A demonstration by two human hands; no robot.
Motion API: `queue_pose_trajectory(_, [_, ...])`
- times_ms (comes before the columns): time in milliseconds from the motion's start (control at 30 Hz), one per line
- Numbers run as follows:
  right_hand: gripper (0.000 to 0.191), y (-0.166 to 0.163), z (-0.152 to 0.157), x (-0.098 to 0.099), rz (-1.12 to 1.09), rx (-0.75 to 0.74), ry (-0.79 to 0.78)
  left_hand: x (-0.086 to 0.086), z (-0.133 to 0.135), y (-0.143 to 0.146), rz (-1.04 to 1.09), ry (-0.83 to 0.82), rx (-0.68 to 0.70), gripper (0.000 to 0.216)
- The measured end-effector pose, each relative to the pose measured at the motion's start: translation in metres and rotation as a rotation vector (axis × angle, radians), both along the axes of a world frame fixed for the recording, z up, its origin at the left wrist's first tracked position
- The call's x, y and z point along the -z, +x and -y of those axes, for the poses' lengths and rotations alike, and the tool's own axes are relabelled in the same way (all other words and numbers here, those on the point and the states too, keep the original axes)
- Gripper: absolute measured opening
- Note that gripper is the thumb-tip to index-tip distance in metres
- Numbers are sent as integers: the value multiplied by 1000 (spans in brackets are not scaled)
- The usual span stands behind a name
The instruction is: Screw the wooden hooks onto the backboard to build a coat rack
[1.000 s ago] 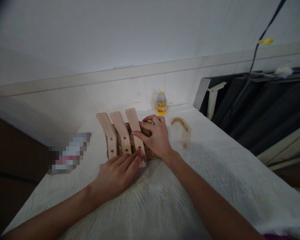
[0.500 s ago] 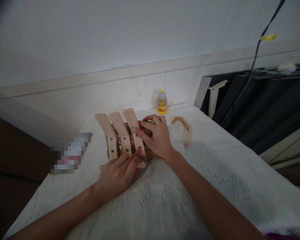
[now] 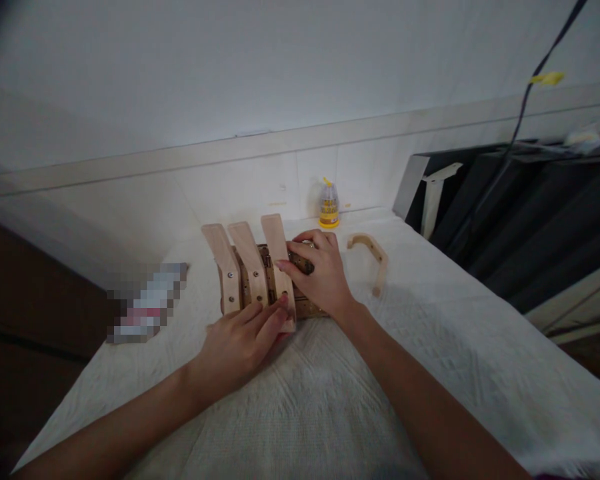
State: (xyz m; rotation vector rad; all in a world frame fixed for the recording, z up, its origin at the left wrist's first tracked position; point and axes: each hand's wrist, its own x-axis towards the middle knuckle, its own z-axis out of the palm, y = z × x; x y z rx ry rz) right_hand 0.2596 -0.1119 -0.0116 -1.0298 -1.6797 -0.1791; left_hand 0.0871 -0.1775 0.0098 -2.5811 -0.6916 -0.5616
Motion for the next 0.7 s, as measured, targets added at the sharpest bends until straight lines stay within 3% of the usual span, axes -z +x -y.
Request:
queue_pose_trajectory(67, [16,0,-1,1,-11,6,18,-12,-4,-7,73,-225,25,30])
queue_pose_trajectory(133, [15,0,-1,2,-16,9,32,-22,-16,-18,280,-421,57,22])
queue_pose_trajectory(200, [14,-1,0,2,-15,8,45,-24,-33,-29,769,-336,-140,17])
queue_pose_trajectory(267, [14,-2,2,1,-15,7,53,-16,-52,-36,1154,-349,-295,35])
queue_pose_trajectory(333, [14,-2,2,1,-15,7,56,-3,-65,-36,1240,-574,-350,57])
queue_pose_trajectory(433, [14,-2,3,1,-14,-1,62,9,-70,-31,1061,-718,-241,83])
queue_pose_trajectory(500, [15,-2,3,1,-13,-6,69,4,-67,-32,984,-531,-232,92])
queue_pose_trajectory(600, [15,-1,3,1,-13,-4,60,-16,-58,-39,866,-97,-220,98])
queue_pose_trajectory(667, [15,-2,3,1,-17,0,50,-26,-53,-41,756,56,-188,86])
queue_pose_trajectory(700, [14,-2,3,1,-21,1,49,-28,-52,-39,710,52,-189,84])
